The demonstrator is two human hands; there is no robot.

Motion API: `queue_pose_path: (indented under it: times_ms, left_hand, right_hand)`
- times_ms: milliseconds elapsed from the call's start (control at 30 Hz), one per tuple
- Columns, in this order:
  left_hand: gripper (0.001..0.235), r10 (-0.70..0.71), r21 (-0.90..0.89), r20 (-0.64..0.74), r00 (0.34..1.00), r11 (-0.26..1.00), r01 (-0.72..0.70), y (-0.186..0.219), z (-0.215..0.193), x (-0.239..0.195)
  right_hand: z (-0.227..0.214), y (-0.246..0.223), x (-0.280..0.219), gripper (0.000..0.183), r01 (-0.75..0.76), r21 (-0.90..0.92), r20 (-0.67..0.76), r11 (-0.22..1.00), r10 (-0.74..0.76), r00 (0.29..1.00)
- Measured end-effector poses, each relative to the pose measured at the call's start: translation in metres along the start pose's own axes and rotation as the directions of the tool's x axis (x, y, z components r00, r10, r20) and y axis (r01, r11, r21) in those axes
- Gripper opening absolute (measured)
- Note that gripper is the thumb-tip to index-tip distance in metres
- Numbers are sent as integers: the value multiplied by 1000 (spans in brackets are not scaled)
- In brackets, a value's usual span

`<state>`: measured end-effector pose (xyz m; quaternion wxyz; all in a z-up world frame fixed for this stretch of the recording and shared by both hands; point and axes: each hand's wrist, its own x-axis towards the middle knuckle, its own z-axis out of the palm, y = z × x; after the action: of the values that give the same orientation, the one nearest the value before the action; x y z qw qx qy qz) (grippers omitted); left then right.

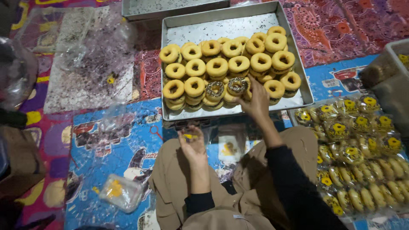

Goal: The person sits on the floor and repeatedly picks donuts from a metal tray, places them into small clear plastic bags, and sets the filled bags aside. The person handles both plain and chocolate-sprinkled donuts.

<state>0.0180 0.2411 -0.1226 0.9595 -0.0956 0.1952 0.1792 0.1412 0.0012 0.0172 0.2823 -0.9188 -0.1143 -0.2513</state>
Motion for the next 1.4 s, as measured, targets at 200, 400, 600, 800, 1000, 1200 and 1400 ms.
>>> queue_pose_path:
  times_ms: [200, 400, 600, 800, 1000, 1200, 1400]
  left_hand:
    - [32, -46, -153, -154, 987, 988, 22, -2, 24, -8]
    - [34, -11, -128, 5, 1000, 992, 12, -40, 34, -38]
    - [46, -22, 196, 328, 944, 980, -45, -76, 69, -88]
    - [37, 140, 312, 385, 912, 910, -272, -66, 115, -103]
    - [77, 105, 434, 522, 846, 822, -369, -84, 136, -138]
    - [87, -48, 326, 603, 796, 926, -191, -74, 137, -141]
    - [70, 129, 554, 275, 953, 789, -267, -57, 97, -144]
  right_hand:
    - [-30, -25, -9, 94, -173, 386, 81, 906, 153, 985]
    - [-111, -122, -104, 102, -273, 425, 226, 863, 191, 955]
    - [-90, -130, -101, 98, 3, 433, 144, 901, -73, 987]
    - [-82, -133, -126, 102, -105, 683, 63, 722, 85, 994]
    - [-73, -136, -119, 105, -128, 716, 47, 686, 135, 990]
    - [-82, -133, -107, 79, -266, 924, 250, 276, 95, 964]
    - [-109, -124, -90, 64, -95, 814, 220, 574, -151, 964]
